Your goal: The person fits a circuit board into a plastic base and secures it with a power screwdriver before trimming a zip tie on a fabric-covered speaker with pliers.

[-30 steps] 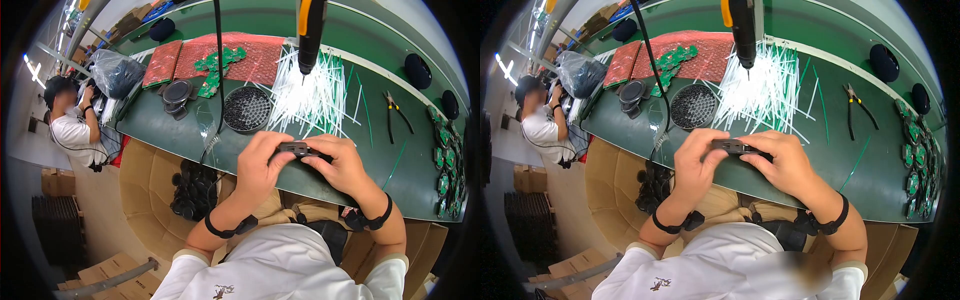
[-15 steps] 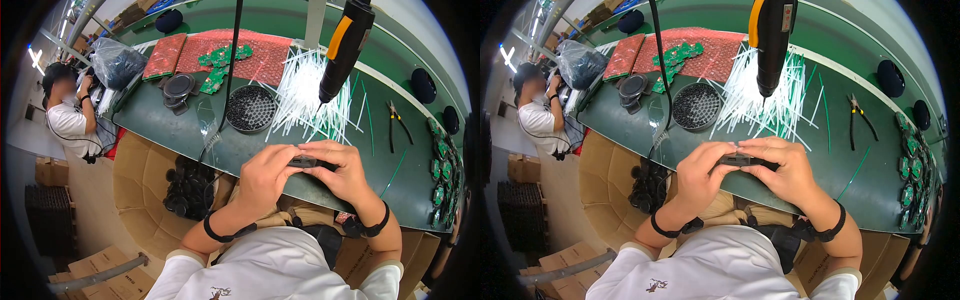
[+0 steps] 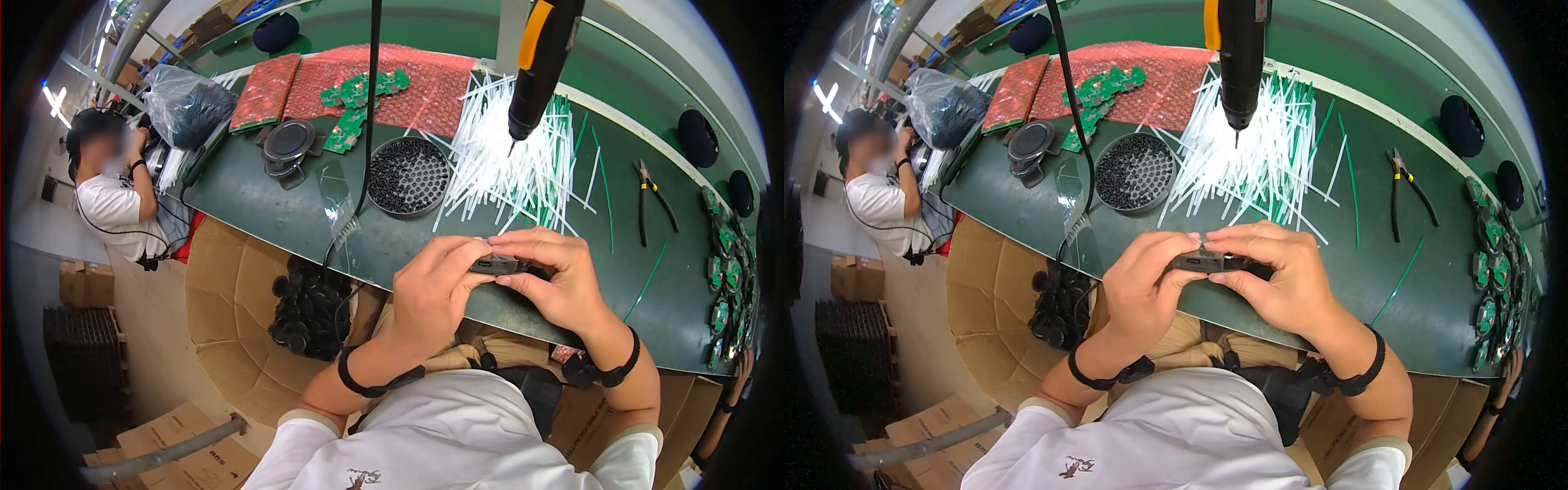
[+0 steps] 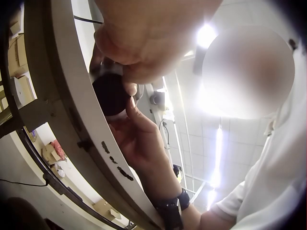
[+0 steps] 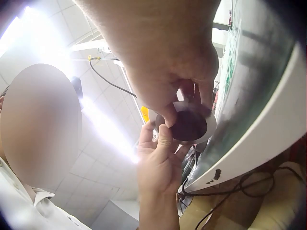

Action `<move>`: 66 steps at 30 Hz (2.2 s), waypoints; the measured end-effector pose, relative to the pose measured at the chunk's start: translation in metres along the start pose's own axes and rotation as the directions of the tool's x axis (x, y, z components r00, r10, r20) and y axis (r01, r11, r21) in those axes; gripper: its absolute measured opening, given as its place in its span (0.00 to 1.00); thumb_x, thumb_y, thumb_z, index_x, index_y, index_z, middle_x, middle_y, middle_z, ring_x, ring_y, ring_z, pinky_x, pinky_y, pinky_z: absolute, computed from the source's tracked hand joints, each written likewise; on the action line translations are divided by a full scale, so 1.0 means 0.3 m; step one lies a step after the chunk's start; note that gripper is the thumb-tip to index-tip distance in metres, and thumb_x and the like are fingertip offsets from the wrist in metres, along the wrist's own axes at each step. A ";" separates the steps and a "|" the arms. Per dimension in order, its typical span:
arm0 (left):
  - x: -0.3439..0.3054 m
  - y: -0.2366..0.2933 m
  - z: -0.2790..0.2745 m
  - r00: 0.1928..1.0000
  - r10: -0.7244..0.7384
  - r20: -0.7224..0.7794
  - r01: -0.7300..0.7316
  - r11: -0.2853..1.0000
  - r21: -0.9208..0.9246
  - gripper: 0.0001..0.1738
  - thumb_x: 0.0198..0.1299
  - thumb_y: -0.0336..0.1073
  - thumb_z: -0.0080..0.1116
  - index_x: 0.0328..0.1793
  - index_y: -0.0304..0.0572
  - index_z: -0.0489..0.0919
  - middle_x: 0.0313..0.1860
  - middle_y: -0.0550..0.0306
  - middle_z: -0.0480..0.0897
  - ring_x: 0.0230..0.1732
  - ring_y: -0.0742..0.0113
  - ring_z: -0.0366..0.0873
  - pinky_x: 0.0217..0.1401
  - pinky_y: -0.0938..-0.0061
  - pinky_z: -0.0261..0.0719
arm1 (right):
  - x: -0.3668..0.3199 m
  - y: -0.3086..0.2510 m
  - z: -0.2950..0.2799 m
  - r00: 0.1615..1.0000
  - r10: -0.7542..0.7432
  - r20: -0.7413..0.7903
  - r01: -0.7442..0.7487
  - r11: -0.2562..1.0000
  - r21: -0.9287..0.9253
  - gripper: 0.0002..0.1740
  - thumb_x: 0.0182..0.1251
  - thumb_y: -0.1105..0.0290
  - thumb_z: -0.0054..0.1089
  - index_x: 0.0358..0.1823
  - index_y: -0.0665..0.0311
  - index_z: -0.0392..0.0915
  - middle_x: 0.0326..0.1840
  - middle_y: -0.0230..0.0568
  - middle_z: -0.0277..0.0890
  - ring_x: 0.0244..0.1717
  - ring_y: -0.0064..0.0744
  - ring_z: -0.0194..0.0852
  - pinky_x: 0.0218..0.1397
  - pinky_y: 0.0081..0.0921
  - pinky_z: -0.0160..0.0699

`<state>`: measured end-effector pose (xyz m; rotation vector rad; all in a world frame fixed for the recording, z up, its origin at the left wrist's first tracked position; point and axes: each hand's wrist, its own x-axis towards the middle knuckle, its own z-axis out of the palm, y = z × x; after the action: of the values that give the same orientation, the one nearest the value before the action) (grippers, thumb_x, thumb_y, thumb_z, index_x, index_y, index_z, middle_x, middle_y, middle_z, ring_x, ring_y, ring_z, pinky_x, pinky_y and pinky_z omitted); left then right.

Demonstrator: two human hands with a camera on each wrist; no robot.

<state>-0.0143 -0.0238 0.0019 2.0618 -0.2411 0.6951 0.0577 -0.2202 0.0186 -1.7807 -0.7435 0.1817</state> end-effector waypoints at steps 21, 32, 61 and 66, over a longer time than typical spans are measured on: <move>0.007 0.008 0.002 1.000 -0.023 -0.012 0.023 0.999 -0.048 0.20 0.56 0.24 0.76 0.56 0.40 0.88 0.45 0.48 0.88 0.39 0.53 0.88 0.40 0.66 0.85 | 0.007 0.013 -0.007 0.979 -0.204 -0.003 0.199 0.959 -0.202 0.19 0.56 0.78 0.78 0.52 0.67 0.91 0.54 0.47 0.92 0.45 0.44 0.90 0.49 0.34 0.89; 0.031 0.024 -0.014 0.995 -0.090 0.036 0.092 0.994 -0.059 0.16 0.58 0.26 0.77 0.53 0.35 0.89 0.44 0.48 0.90 0.40 0.58 0.89 0.45 0.70 0.85 | 0.000 0.020 0.008 0.983 -0.176 -0.044 0.167 0.972 -0.165 0.20 0.54 0.82 0.77 0.52 0.68 0.91 0.54 0.48 0.92 0.51 0.48 0.91 0.55 0.36 0.90; -0.011 0.010 -0.042 0.967 0.164 0.195 -0.159 0.986 -0.043 0.29 0.45 0.40 0.86 0.54 0.38 0.89 0.67 0.44 0.82 0.72 0.39 0.81 0.72 0.52 0.85 | -0.007 0.020 -0.019 0.936 0.335 0.110 -0.339 0.770 0.541 0.33 0.72 0.77 0.74 0.75 0.73 0.70 0.61 0.42 0.85 0.54 0.24 0.86 0.52 0.24 0.91; -0.021 -0.012 -0.038 0.965 0.194 0.177 -0.194 0.981 -0.020 0.34 0.38 0.43 0.88 0.55 0.40 0.89 0.64 0.47 0.83 0.71 0.37 0.81 0.72 0.51 0.85 | -0.013 0.005 -0.004 0.979 0.200 0.028 -0.195 0.896 0.398 0.31 0.74 0.77 0.71 0.76 0.70 0.71 0.63 0.40 0.84 0.59 0.24 0.83 0.64 0.26 0.84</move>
<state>-0.0223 -0.0131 0.0006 2.1184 -0.5527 0.6260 0.0557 -0.2237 0.0168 -1.4589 -0.4713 0.4280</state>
